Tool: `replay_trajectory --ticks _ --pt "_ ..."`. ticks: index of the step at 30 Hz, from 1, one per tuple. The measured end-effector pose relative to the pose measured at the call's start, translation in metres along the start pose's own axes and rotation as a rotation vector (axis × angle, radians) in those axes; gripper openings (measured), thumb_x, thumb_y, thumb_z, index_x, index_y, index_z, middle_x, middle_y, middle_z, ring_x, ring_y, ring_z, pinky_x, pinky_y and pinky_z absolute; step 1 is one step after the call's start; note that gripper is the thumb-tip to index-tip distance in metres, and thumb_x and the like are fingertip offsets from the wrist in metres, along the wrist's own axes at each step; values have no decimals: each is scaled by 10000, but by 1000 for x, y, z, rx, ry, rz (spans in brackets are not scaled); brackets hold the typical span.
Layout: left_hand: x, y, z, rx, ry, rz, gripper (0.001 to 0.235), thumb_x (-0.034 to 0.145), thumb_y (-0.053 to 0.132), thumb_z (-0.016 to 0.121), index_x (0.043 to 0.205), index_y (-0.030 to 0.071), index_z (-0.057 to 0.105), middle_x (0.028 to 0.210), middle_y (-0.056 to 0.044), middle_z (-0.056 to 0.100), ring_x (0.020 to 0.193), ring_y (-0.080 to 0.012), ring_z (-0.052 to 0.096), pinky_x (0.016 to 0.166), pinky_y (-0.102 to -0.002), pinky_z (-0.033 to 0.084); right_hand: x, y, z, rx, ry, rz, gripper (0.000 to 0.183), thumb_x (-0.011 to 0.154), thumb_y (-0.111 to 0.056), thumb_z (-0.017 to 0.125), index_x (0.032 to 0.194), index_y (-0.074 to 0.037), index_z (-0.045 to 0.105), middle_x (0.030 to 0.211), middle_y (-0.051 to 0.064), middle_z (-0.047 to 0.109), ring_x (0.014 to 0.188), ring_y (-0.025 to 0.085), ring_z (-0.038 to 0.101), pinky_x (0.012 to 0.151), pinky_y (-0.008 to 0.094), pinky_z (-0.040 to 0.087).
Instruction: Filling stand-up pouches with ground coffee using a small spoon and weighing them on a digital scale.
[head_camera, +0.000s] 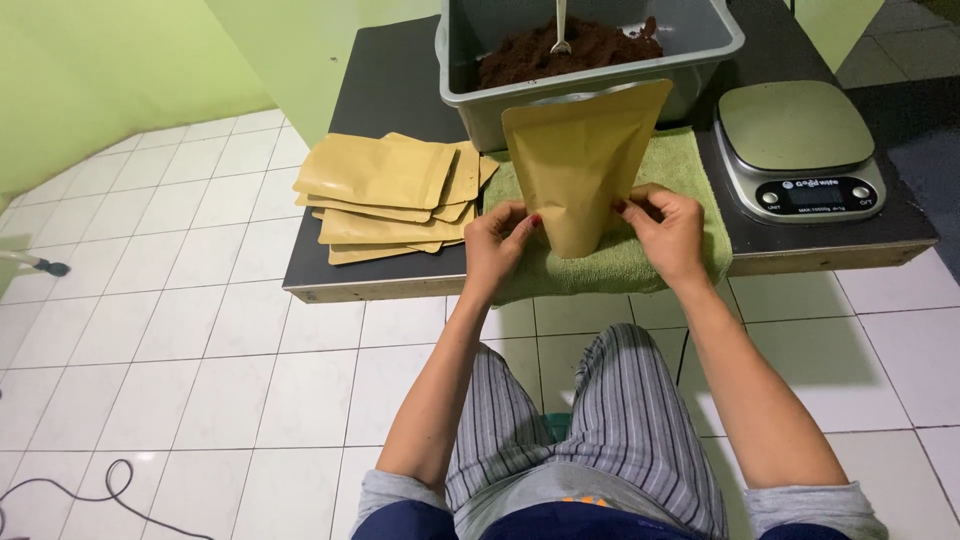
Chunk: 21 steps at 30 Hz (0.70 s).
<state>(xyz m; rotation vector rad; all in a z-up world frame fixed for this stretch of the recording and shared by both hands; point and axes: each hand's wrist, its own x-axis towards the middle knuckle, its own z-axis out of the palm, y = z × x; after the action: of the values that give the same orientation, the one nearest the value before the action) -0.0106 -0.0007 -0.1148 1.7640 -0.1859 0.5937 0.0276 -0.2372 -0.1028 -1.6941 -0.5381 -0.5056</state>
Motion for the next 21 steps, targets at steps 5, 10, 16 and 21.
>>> replay_trajectory --ticks 5,10,16,21 --pt "11 21 -3 41 21 57 66 882 69 798 946 73 778 784 -122 767 815 -262 767 765 -405 579 10 -7 -3 -26 25 -42 76 978 24 750 916 -19 753 743 103 676 690 132 529 673 288 423" --pt "14 22 0 35 22 100 64 900 78 792 960 68 771 796 -120 770 837 -255 768 781 -405 581 10 -18 -8 -23 24 -55 60 1004 23 746 967 -24 754 782 84 684 740 96 523 668 266 413" --pt "9 14 2 -44 26 65 92 918 114 791 1000 77 774 836 -126 776 849 -243 762 798 -423 584 6 -13 -5 -16 -10 -55 47 1002 -9 757 956 -8 748 738 104 644 671 118 485 642 266 381" --pt "13 19 -1 -5 39 79 37 901 92 790 934 88 774 791 -105 769 836 -221 759 802 -410 578 7 -7 -5 -42 37 -94 89 1008 36 750 927 0 753 759 144 687 694 160 564 718 312 446"
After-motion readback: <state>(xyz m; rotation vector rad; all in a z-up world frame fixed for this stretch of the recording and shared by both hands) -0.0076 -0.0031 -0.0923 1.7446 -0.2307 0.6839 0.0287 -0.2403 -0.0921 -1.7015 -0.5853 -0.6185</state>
